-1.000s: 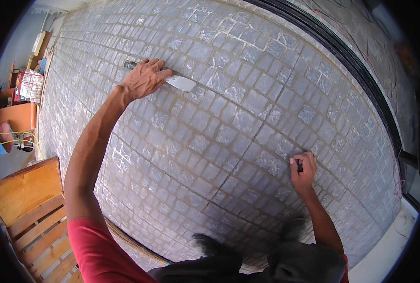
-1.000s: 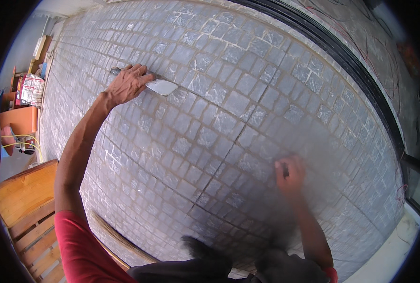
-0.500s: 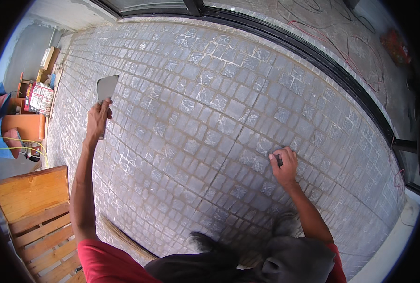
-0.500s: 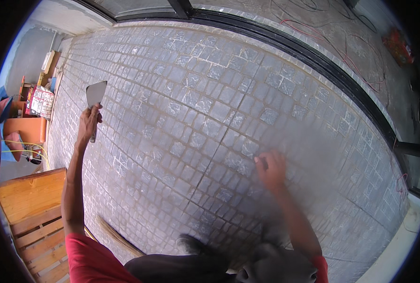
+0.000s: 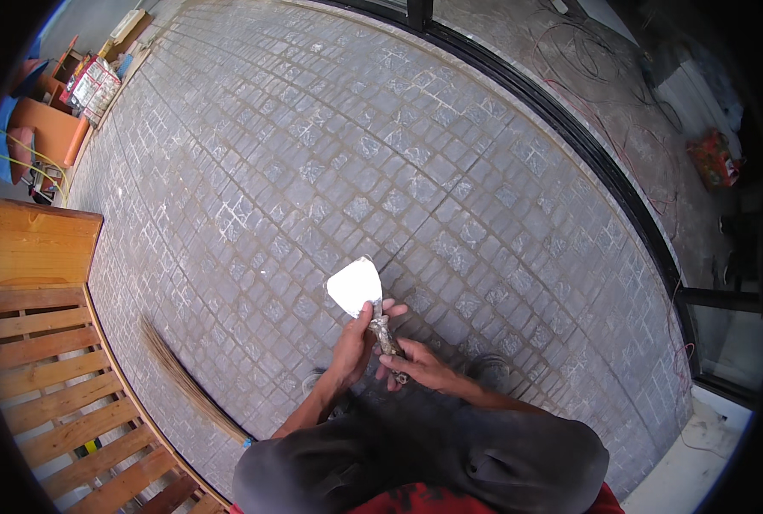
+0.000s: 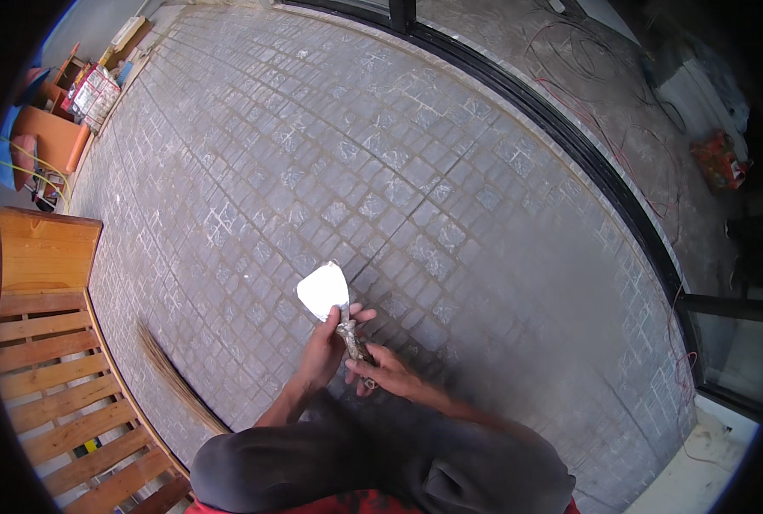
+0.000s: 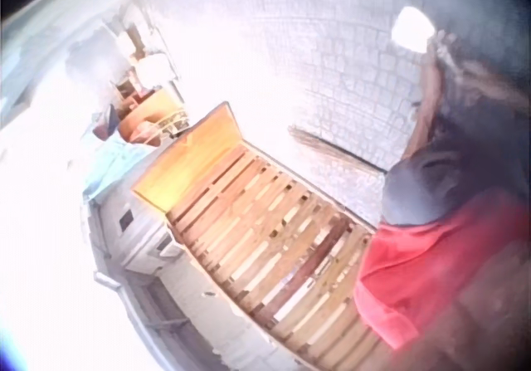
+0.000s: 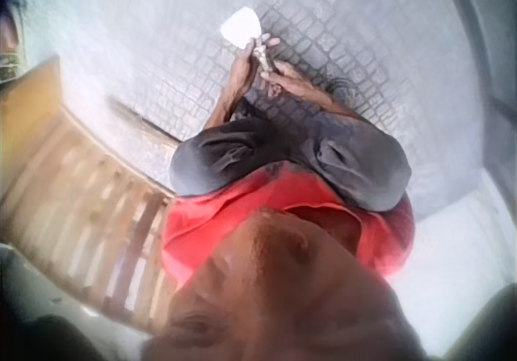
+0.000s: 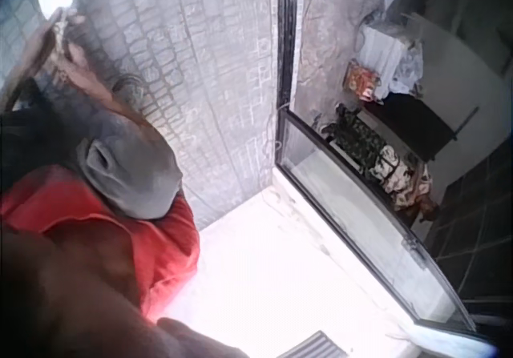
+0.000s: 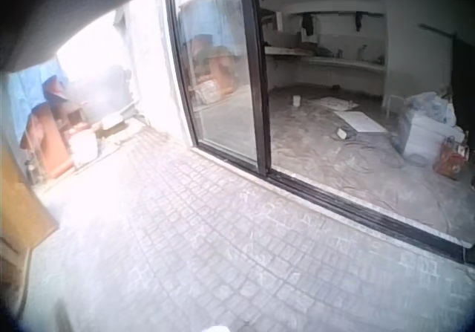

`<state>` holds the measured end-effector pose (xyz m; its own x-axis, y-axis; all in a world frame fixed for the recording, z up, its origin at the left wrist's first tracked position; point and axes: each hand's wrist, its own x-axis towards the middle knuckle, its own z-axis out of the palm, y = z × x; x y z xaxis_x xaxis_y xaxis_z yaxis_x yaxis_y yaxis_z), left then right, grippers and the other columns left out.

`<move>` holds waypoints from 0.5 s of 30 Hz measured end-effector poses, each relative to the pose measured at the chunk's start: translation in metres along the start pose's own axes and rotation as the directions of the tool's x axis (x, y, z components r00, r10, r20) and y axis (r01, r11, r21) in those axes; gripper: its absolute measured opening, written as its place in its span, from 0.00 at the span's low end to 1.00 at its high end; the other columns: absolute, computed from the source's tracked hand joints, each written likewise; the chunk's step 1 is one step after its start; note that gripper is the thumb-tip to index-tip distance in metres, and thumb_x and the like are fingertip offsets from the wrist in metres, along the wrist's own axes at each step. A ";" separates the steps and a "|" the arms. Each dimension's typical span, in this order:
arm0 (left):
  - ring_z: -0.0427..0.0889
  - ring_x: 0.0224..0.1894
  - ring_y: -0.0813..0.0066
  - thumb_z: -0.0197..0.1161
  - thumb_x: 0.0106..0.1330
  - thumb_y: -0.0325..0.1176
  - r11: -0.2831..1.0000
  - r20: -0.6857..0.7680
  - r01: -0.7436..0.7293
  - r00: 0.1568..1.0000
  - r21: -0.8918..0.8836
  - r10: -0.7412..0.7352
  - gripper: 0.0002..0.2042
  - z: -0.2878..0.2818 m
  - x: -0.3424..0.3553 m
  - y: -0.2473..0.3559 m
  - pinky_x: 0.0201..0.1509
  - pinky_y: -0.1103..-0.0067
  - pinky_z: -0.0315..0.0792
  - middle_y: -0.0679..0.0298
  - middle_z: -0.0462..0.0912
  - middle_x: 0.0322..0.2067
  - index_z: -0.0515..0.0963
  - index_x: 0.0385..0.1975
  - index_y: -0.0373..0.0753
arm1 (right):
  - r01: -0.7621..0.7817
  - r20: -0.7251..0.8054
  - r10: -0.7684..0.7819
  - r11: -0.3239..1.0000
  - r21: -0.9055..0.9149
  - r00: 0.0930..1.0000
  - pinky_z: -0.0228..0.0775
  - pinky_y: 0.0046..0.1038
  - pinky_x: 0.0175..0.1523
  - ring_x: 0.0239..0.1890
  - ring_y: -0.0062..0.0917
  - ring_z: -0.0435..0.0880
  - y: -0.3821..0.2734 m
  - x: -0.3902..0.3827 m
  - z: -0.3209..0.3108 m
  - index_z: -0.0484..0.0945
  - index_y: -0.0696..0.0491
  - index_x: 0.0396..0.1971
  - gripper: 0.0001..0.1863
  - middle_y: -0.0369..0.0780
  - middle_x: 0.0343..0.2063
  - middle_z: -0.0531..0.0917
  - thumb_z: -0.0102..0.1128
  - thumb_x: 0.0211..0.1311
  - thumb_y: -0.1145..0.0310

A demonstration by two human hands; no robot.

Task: The person applies grout between floor tiles using a putty knife and then sweeps the surface with a broom. The person repeatedly spreads grout into the joints and removes excess material across the tiled area.

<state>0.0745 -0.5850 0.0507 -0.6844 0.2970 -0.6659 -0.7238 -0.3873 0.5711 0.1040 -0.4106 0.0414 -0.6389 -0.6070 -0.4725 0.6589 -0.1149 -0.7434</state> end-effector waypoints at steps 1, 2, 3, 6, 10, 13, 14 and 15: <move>0.75 0.57 0.64 0.37 0.79 0.57 1.000 0.058 0.001 0.998 0.030 -0.003 0.31 0.000 0.002 0.005 0.66 0.65 0.64 0.54 0.77 0.59 0.66 0.64 0.35 | -0.047 0.023 0.045 0.997 0.063 0.999 0.68 0.20 0.31 0.24 0.17 0.74 -0.005 -0.001 0.005 0.74 0.56 0.49 0.18 0.35 0.28 0.79 0.52 0.76 0.55; 0.74 0.60 0.63 0.37 0.79 0.58 0.998 0.094 0.024 0.995 0.062 -0.030 0.32 -0.011 -0.011 -0.003 0.67 0.64 0.62 0.54 0.76 0.61 0.64 0.66 0.34 | 0.025 -0.050 -0.022 0.999 0.047 0.998 0.64 0.18 0.26 0.20 0.14 0.71 0.005 0.002 0.003 0.73 0.56 0.49 0.17 0.34 0.24 0.77 0.54 0.75 0.56; 0.72 0.63 0.61 0.37 0.77 0.62 0.982 0.054 -0.064 0.997 0.178 0.055 0.37 -0.033 -0.003 -0.005 0.69 0.63 0.60 0.53 0.74 0.62 0.58 0.71 0.35 | 0.011 -0.088 -0.016 0.998 -0.057 0.996 0.64 0.18 0.25 0.19 0.13 0.71 -0.003 0.000 -0.002 0.73 0.55 0.48 0.18 0.32 0.23 0.76 0.54 0.75 0.55; 0.70 0.66 0.56 0.47 0.73 0.60 0.787 -0.429 -0.116 0.786 0.606 0.446 0.38 -0.114 -0.073 -0.013 0.70 0.62 0.59 0.48 0.70 0.65 0.60 0.71 0.34 | -0.005 -0.214 -0.051 0.967 -0.253 0.976 0.62 0.18 0.24 0.19 0.12 0.69 -0.003 -0.010 -0.007 0.73 0.55 0.46 0.17 0.31 0.22 0.74 0.54 0.75 0.54; 0.65 0.66 0.38 0.63 0.68 0.51 0.323 -0.420 0.636 0.002 0.701 0.908 0.38 -0.277 -0.195 -0.085 0.70 0.57 0.59 0.36 0.65 0.65 0.63 0.67 0.26 | 0.022 -0.242 -0.094 0.958 -0.286 0.966 0.62 0.18 0.24 0.19 0.11 0.69 -0.006 -0.020 -0.008 0.72 0.55 0.46 0.17 0.31 0.22 0.74 0.54 0.75 0.55; 0.69 0.60 0.41 0.64 0.67 0.54 0.631 -0.920 0.774 -0.211 0.049 0.330 0.40 -0.308 -0.233 -0.129 0.64 0.56 0.62 0.36 0.68 0.59 0.61 0.67 0.26 | 0.011 -0.227 -0.061 0.976 -0.218 0.972 0.64 0.20 0.25 0.20 0.13 0.71 0.021 -0.015 -0.012 0.72 0.55 0.46 0.16 0.32 0.23 0.75 0.56 0.73 0.57; 0.69 0.59 0.43 0.64 0.67 0.53 0.700 -0.943 0.711 -0.187 0.065 0.277 0.40 -0.316 -0.240 -0.143 0.62 0.57 0.62 0.37 0.69 0.58 0.61 0.67 0.27 | 0.025 -0.209 -0.074 0.974 -0.227 0.975 0.65 0.21 0.26 0.20 0.13 0.72 0.024 -0.013 -0.009 0.72 0.56 0.46 0.15 0.32 0.23 0.75 0.57 0.72 0.58; 0.70 0.57 0.45 0.64 0.67 0.53 0.756 -0.956 0.648 -0.153 0.094 0.250 0.39 -0.316 -0.239 -0.147 0.60 0.59 0.63 0.38 0.69 0.56 0.61 0.67 0.27 | 0.041 -0.201 -0.092 0.969 -0.242 0.975 0.66 0.22 0.27 0.21 0.14 0.72 0.020 -0.015 -0.006 0.72 0.56 0.46 0.15 0.33 0.24 0.75 0.58 0.72 0.59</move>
<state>0.3724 -0.8749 -0.0253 0.0078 -0.9768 -0.2140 -0.9988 -0.0179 0.0454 0.1237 -0.3992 0.0308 -0.7633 -0.4234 -0.4879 0.5165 0.0536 -0.8546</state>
